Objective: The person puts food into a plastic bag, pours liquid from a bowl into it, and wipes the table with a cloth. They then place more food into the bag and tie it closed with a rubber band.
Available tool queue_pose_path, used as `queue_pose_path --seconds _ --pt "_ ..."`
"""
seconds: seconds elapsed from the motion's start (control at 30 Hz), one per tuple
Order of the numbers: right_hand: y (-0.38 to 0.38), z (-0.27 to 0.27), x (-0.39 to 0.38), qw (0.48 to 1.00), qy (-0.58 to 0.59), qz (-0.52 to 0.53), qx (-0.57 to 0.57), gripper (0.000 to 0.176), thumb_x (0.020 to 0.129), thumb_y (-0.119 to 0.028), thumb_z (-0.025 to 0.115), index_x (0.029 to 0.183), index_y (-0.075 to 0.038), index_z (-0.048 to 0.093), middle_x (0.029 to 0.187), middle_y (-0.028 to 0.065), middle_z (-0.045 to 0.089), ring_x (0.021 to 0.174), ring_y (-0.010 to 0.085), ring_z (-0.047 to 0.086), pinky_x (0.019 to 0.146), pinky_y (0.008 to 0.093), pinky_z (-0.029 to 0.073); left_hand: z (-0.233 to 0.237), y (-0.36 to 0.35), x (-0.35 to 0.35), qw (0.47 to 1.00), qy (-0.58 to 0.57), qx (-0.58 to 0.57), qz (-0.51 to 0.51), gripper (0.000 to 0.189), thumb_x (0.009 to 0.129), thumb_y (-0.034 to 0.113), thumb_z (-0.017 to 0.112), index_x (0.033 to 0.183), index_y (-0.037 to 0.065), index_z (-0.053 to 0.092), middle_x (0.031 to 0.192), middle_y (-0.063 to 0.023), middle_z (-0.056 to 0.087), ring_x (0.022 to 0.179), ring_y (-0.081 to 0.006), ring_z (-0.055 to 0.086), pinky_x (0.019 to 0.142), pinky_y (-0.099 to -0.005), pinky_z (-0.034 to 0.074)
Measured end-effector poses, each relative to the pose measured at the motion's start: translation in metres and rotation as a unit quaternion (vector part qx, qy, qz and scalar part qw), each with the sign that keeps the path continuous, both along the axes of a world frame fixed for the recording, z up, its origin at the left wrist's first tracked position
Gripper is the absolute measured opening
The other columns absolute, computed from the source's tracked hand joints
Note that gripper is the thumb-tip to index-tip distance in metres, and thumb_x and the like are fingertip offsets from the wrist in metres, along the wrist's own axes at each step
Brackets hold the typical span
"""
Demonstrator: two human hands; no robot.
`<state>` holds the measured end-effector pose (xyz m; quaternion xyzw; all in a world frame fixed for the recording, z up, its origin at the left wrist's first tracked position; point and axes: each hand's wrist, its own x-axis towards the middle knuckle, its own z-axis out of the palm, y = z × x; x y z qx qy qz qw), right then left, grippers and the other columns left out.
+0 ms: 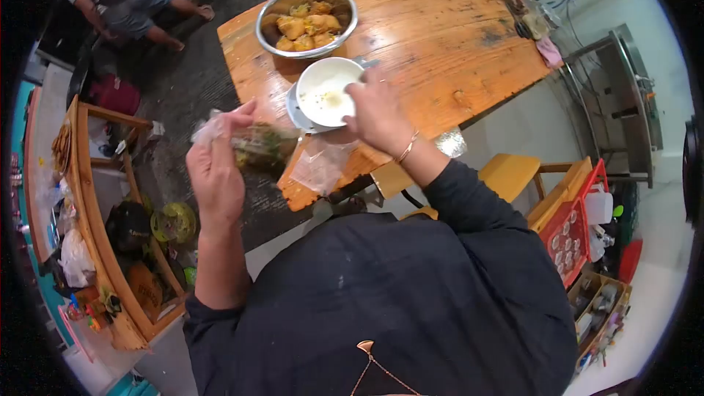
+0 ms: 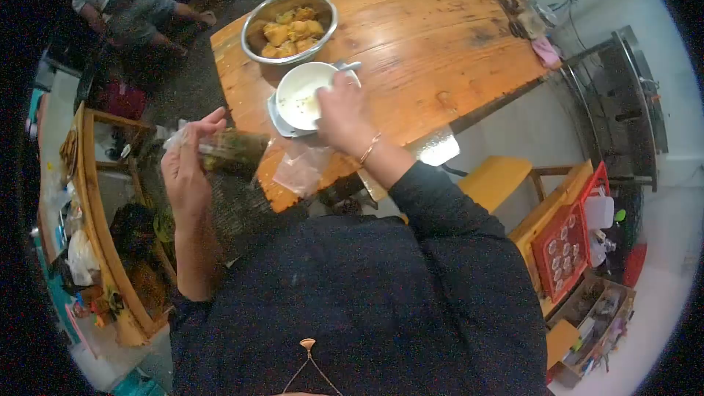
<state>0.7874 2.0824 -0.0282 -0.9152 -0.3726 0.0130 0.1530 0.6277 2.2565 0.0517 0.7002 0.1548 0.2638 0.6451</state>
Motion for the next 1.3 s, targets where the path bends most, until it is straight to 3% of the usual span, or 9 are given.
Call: queue_pose_path --seconds 0.17,0.37,0.57,0.73,0.83,1.03,1.07,1.17,1.3 --pt "-0.005 0.044 -0.061 0.945 0.098 0.195 0.244 0.068 0.064 -0.019 0.079 0.124 -0.007 0.050 0.117 0.0210 0.047 0.107 0.0373 0.051 0.093 0.0441 0.043 0.000 0.003 -0.017 0.998 0.008 0.015 0.060 0.033 0.101 0.018 0.038 0.089 -0.003 0.061 0.112 -0.0244 0.062 0.102 -0.0263 0.062 0.092 -0.0361 0.048" --pt "0.011 0.051 -0.088 0.917 0.144 0.289 0.232 0.098 0.060 -0.023 0.084 0.141 -0.012 0.032 0.127 0.0221 0.042 0.117 0.0397 0.045 0.098 0.0450 0.040 0.010 0.016 -0.047 0.987 -0.019 -0.043 0.152 0.032 0.099 0.019 0.040 0.089 -0.001 0.062 0.109 -0.0236 0.064 0.092 -0.0234 0.064 0.083 -0.0339 0.051" --pt "0.058 0.020 -0.130 0.878 0.032 0.367 0.306 0.095 0.063 -0.021 0.083 0.142 -0.013 0.032 0.140 0.0259 0.032 0.124 0.0428 0.041 0.100 0.0462 0.039 0.016 0.040 -0.086 0.972 -0.063 -0.099 0.202 0.032 0.099 0.020 0.042 0.089 -0.001 0.064 0.105 -0.0211 0.066 0.094 -0.0216 0.063 0.087 -0.0334 0.048" --pt "0.127 0.012 -0.174 0.845 0.016 0.388 0.368 0.097 0.060 -0.001 0.075 0.143 -0.012 0.026 0.145 0.0270 0.023 0.130 0.0449 0.034 0.104 0.0487 0.037 0.014 0.067 -0.126 0.965 -0.046 -0.083 0.244 0.033 0.100 0.022 0.043 0.089 0.000 0.065 0.100 -0.0132 0.069 0.081 -0.0134 0.063 0.074 -0.0284 0.050" --pt "0.168 0.012 -0.209 0.824 0.030 0.391 0.409 0.090 0.062 -0.002 0.073 0.140 -0.006 0.027 0.138 0.0253 0.035 0.125 0.0434 0.039 0.103 0.0480 0.037 0.012 0.094 -0.158 0.961 -0.068 -0.036 0.264 0.034 0.100 0.023 0.042 0.091 -0.001 0.064 0.097 -0.0125 0.068 0.083 -0.0145 0.063 0.077 -0.0297 0.050" --pt "0.224 0.008 -0.294 0.769 0.349 0.385 0.373 0.073 0.075 -0.014 0.070 0.137 -0.001 0.033 0.133 0.0193 0.043 0.125 0.0319 0.042 0.104 0.0425 0.037 0.015 0.149 -0.257 0.953 -0.013 -0.075 0.293 0.036 0.101 0.023 0.040 0.095 -0.003 0.065 0.100 -0.0136 0.068 0.093 -0.0172 0.063 0.086 -0.0317 0.048" --pt "0.232 0.014 -0.309 0.747 0.409 0.386 0.353 0.064 0.084 -0.013 0.063 0.138 -0.001 0.033 0.133 0.0173 0.045 0.122 0.0280 0.045 0.101 0.0424 0.039 0.014 0.158 -0.274 0.951 -0.008 -0.077 0.299 0.036 0.101 0.023 0.040 0.096 -0.004 0.065 0.101 -0.0136 0.068 0.093 -0.0172 0.063 0.086 -0.0317 0.048" --pt "0.265 0.016 -0.344 0.498 0.774 0.292 0.259 0.057 0.091 -0.014 0.055 0.141 -0.002 0.030 0.133 0.0170 0.046 0.115 0.0294 0.052 0.096 0.0444 0.043 0.015 0.178 -0.321 0.947 0.005 0.023 0.320 0.037 0.101 0.023 0.040 0.098 -0.005 0.065 0.103 -0.0137 0.067 0.094 -0.0176 0.063 0.087 -0.0309 0.048" --pt "0.309 0.018 -0.373 0.285 0.916 0.269 0.084 0.054 0.099 -0.040 0.035 0.138 -0.004 0.035 0.127 0.0174 0.053 0.104 0.0315 0.060 0.088 0.0433 0.049 0.021 0.189 -0.372 0.940 0.054 0.081 0.327 0.036 0.101 0.022 0.040 0.100 -0.006 0.064 0.108 -0.0168 0.066 0.099 -0.0178 0.062 0.091 -0.0321 0.046"
